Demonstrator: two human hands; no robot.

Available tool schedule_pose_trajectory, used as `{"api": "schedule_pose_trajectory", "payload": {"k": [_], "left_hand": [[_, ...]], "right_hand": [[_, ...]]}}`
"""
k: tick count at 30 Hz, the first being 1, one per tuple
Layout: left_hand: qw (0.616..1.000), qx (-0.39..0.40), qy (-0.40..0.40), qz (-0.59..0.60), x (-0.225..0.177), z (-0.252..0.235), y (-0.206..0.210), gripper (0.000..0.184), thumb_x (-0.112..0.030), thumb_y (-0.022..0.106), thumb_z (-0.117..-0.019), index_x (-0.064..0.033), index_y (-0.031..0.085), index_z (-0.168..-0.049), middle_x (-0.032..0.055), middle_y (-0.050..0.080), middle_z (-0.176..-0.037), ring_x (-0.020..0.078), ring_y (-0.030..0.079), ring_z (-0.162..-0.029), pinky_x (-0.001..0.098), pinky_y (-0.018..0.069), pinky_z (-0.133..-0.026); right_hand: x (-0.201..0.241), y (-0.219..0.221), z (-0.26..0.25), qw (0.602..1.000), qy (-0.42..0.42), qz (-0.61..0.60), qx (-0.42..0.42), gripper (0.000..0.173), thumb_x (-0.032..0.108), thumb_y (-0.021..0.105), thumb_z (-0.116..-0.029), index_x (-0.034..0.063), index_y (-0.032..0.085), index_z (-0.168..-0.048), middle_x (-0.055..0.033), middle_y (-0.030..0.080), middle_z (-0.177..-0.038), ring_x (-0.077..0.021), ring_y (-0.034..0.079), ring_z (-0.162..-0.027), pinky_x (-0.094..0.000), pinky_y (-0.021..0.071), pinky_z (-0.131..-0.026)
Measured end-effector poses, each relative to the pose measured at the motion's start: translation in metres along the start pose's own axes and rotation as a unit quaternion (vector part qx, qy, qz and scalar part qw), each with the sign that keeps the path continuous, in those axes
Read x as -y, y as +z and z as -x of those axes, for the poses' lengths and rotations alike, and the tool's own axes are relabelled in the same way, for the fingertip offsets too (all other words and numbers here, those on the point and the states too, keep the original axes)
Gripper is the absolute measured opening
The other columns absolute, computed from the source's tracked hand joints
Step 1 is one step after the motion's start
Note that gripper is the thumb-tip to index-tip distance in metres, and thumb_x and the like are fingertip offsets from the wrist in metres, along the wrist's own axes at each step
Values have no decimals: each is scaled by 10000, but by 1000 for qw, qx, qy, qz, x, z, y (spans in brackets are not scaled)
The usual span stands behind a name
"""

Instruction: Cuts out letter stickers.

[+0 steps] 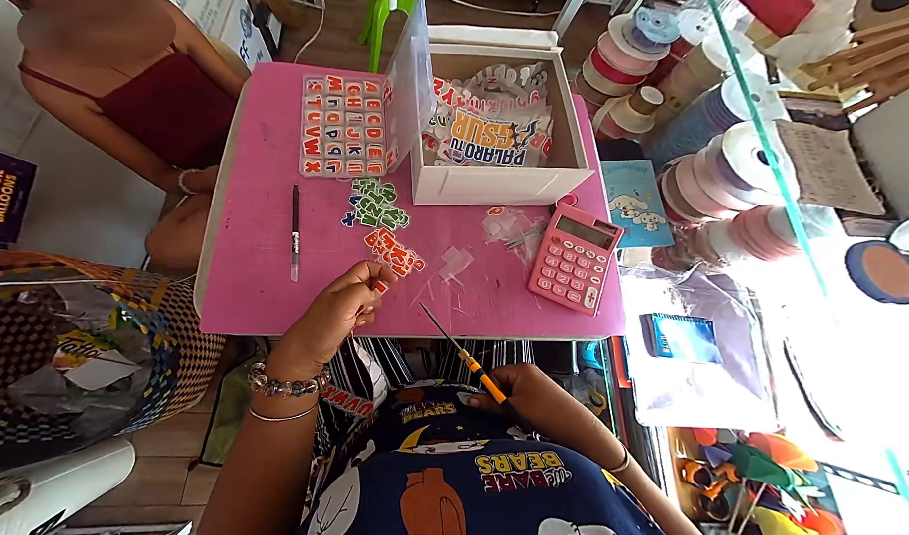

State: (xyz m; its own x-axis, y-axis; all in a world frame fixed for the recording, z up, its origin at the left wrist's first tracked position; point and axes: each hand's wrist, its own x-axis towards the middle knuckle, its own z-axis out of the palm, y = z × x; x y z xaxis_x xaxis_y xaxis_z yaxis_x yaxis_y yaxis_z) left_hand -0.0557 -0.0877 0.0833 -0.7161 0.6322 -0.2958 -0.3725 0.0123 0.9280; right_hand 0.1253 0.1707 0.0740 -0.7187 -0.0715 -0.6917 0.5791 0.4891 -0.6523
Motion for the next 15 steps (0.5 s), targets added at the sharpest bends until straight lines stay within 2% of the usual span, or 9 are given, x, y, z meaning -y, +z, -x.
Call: {"api": "schedule_pose_trajectory", "payload": {"k": [2, 4, 5, 7, 10, 11, 15], "left_hand": [[999, 3, 24, -39, 0, 1, 1, 288, -35, 479, -971, -129, 561, -1229, -43, 590, -849, -7, 505, -618, 127, 422, -554], [997, -2, 46, -61, 0, 2, 4, 381, -11, 600, -969, -124, 494, -1316, -1, 652, -957, 45, 625, -758, 181, 533, -693], [996, -9, 50, -68, 1, 1, 5, 414, 7, 645, -950, -124, 479, -1306, 16, 675, -982, 72, 664, -807, 213, 565, -748], [994, -17, 62, -91, 2, 0, 7, 363, 25, 690, -923, -112, 510, -1207, 20, 690, -961, 83, 683, -809, 229, 580, -758], [985, -13, 66, -158, 1, 0, 8, 153, -41, 704, -940, -81, 669, -1084, -1, 694, -871, 43, 641, -711, 186, 546, -678], [983, -9, 64, -174, 0, 0, 9, 149, -65, 701, -950, -89, 703, -1097, -8, 704, -872, 35, 633, -697, 179, 537, -664], [977, -2, 77, -197, -2, -1, 16, 193, -90, 690, -965, -102, 724, -1154, 1, 699, -1075, 37, 658, -799, 182, 563, -729]], "right_hand": [[0, 0, 1, 1000, -1, 1, -2, 444, 501, 772, -881, 116, 604, -737, 80, 474, -577, -8, 435, -508, -213, 358, -502], [0, 0, 0, 1000, 3, 2, 0, 448, 511, 773, -877, 118, 608, -739, 78, 478, -574, -9, 439, -506, -213, 360, -497], [-1, 0, 0, 1000, 4, 2, 2, 450, 517, 773, -876, 118, 611, -744, 76, 482, -577, -10, 443, -508, -216, 364, -500], [-1, 0, 0, 1000, 3, -6, 9, 444, 515, 776, -872, 113, 620, -764, 71, 490, -587, -15, 450, -515, -221, 374, -509], [-1, -1, 1, 999, -2, -30, 29, 423, 498, 779, -868, 115, 622, -784, 70, 507, -596, -14, 471, -518, -212, 392, -512], [-1, -1, 1, 999, -2, -34, 32, 417, 495, 782, -866, 117, 624, -787, 71, 509, -595, -14, 474, -519, -211, 394, -512], [0, -2, 1, 999, -3, -35, 33, 407, 484, 775, -879, 118, 620, -790, 72, 507, -595, -15, 471, -516, -210, 395, -513]]}}
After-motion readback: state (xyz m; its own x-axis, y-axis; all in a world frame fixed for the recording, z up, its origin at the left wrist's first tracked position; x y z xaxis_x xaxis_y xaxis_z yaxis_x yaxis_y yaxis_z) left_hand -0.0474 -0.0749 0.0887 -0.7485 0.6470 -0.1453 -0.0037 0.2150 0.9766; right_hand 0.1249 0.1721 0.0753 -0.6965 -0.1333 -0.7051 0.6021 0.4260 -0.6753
